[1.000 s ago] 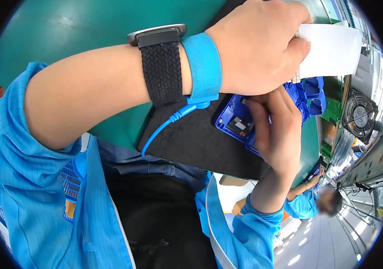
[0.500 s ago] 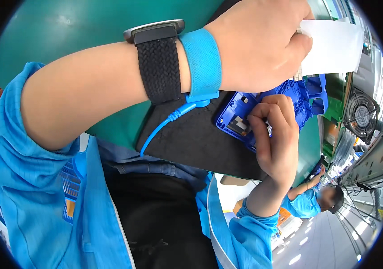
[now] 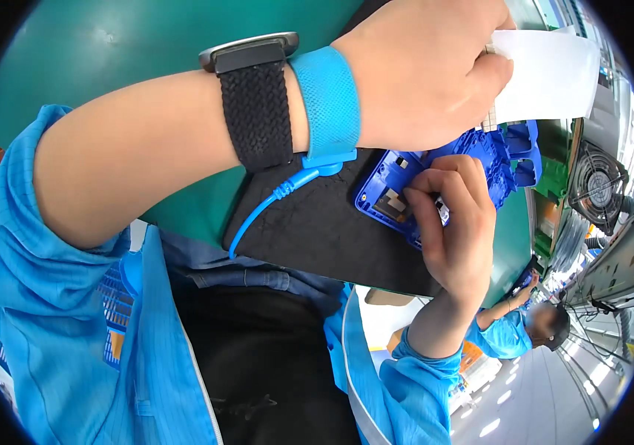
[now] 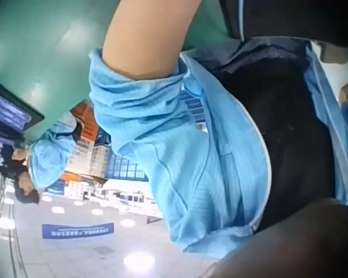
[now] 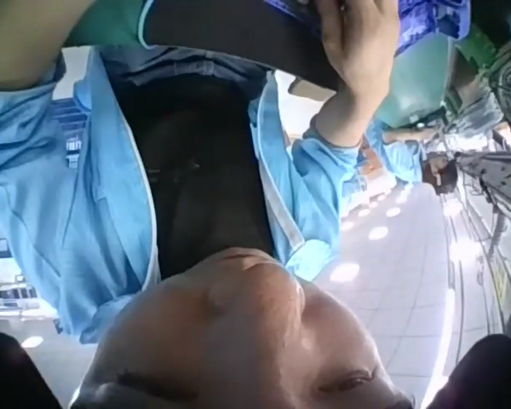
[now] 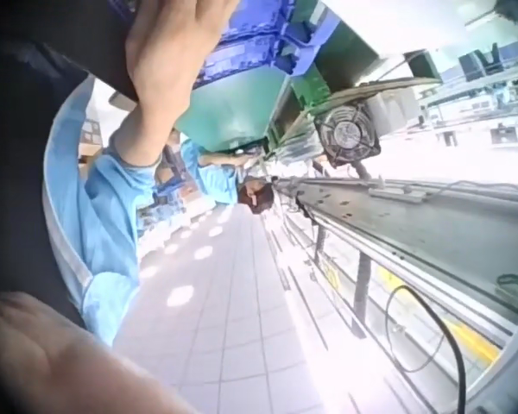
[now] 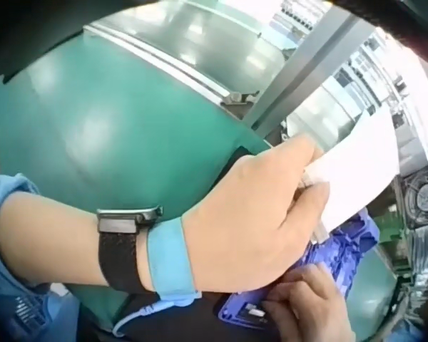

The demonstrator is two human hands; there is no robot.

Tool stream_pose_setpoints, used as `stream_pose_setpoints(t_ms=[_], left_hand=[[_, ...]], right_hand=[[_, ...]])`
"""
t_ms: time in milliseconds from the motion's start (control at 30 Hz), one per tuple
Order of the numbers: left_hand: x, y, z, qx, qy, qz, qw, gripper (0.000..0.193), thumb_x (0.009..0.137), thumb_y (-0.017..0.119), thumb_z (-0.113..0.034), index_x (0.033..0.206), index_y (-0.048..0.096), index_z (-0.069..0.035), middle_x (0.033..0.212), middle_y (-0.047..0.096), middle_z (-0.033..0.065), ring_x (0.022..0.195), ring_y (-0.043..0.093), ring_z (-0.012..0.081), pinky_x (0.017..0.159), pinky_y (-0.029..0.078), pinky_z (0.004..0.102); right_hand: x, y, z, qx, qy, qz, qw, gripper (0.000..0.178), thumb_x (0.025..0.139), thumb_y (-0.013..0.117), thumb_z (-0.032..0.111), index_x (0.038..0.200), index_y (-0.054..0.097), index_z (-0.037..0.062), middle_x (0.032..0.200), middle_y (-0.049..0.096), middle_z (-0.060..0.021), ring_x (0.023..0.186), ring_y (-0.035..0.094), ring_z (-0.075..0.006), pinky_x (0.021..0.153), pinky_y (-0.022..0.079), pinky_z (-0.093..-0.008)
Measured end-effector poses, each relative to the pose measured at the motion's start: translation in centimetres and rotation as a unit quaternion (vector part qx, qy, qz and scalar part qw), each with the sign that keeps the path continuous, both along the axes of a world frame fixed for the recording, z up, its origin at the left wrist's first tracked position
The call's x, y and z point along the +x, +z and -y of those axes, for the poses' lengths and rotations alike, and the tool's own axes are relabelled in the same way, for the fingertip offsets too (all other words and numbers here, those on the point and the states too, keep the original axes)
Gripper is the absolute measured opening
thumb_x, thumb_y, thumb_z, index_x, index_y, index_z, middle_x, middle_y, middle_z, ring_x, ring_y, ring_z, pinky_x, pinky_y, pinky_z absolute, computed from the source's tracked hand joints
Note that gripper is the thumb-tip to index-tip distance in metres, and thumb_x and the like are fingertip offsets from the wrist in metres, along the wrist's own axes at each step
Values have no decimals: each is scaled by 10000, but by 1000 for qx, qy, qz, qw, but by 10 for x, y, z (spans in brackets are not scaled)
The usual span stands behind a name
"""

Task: Applying small stickers to internal components of electronic devices on an assembly line.

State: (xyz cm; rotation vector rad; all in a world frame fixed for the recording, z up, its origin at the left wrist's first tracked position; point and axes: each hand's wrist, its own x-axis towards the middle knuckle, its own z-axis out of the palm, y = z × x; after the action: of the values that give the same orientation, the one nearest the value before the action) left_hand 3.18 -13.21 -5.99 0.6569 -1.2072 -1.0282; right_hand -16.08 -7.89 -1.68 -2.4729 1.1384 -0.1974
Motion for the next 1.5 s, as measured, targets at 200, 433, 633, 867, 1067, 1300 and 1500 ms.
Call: stream_pose_setpoints(t_ms=[200, 433, 633, 867, 1067, 1300, 1500], left_hand=[[-2, 4, -2, 16, 2, 8, 1000, 184, 960, 553, -92, 1037, 533, 74, 739, 613, 247, 650, 637, 343, 582, 476, 391], [1, 16, 6, 56, -1, 73, 996, 182, 988, 564, -110, 1079, 548, 47, 809, 625, 110, 716, 559, 107, 636, 467, 314], [27, -5, 3, 74, 33, 231, 970, 186, 942, 584, -103, 1064, 595, 38, 907, 658, 182, 834, 641, 228, 763, 507, 349], [38, 12, -60, 244, -126, 89, 958, 166, 981, 583, -73, 1112, 561, 26, 1039, 638, 40, 957, 570, 90, 847, 470, 265], [14, 2, -150, 343, -405, -24, 847, 196, 1008, 606, -122, 1166, 552, -19, 1086, 625, 18, 1004, 577, 81, 886, 480, 267], [-67, 17, -226, 298, -605, -7, 738, 222, 1007, 621, -115, 1183, 553, 2, 1064, 619, 14, 964, 562, 56, 850, 477, 241], [-15, 16, -176, 237, -243, 59, 939, 224, 942, 627, 7, 1157, 564, 8, 1026, 651, 44, 904, 588, 84, 792, 487, 249]], right_hand=[[-4, 0, -3, 0, -39, 29, 999, 175, 753, 714, -91, 866, 604, -15, 932, 606, -132, 833, 587, -278, 745, 475, -332], [-28, 5, -22, -70, -134, 141, 978, 251, 755, 724, -69, 962, 590, -23, 1018, 599, -144, 892, 576, -226, 778, 457, -303], [-97, 19, -90, 319, -51, 252, 912, 248, 767, 844, 168, 823, 649, 24, 824, 678, -111, 755, 668, -281, 685, 527, -351], [-84, -83, -197, 441, -205, 139, 862, 253, 841, 798, 234, 935, 691, 25, 866, 709, -79, 773, 689, -204, 657, 534, -307], [-30, -138, -227, 317, -288, 417, 802, 528, 941, 687, 332, 1341, 574, 7, 1344, 596, -159, 1240, 559, -347, 1048, 453, -435], [-37, -116, -209, 182, -490, 722, 453, 386, 1038, 520, 404, 1117, 613, 38, 873, 664, -76, 646, 599, -158, 582, 493, -315], [-191, -115, -242, -56, -628, 700, 335, 504, 1027, 533, 409, 1325, 562, 4, 1227, 675, -124, 1068, 679, -248, 940, 549, -379]])
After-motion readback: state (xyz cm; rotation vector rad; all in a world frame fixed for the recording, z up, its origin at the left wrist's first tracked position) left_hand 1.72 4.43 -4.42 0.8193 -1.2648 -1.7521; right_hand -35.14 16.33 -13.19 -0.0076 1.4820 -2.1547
